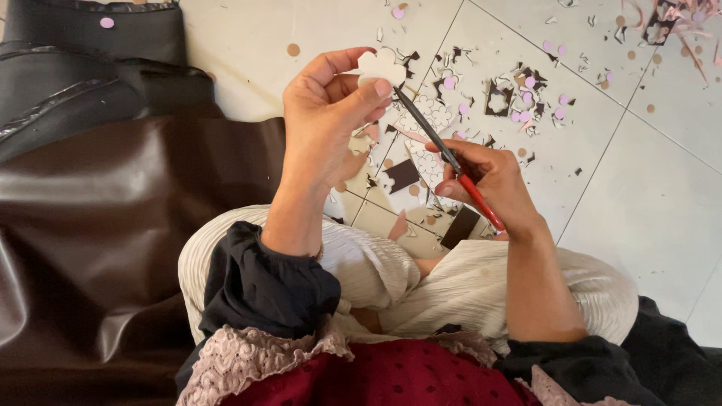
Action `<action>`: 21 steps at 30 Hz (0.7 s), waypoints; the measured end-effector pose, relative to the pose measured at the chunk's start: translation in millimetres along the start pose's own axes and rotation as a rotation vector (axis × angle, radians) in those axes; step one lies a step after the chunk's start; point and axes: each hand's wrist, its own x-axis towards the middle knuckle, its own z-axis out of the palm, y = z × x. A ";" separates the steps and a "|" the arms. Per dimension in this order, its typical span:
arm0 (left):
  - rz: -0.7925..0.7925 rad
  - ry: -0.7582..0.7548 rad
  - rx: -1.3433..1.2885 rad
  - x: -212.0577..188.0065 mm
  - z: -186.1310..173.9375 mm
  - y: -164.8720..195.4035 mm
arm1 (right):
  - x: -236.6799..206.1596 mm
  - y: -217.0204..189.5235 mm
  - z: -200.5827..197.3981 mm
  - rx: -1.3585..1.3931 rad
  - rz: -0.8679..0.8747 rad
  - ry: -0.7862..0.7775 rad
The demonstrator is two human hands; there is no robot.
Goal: The person sits on the floor and uses red-handled scissors to cut a white paper shape with a cloud-like outline. They trim the edges of the paper, rotate it, and continue cutting until the shape is refined. Cut pieces fall onto the tiled floor.
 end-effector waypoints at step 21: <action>-0.126 -0.013 -0.157 0.9 0.3 -4.5 | 1.0 0.1 -9.0 -0.054 -0.084 -0.033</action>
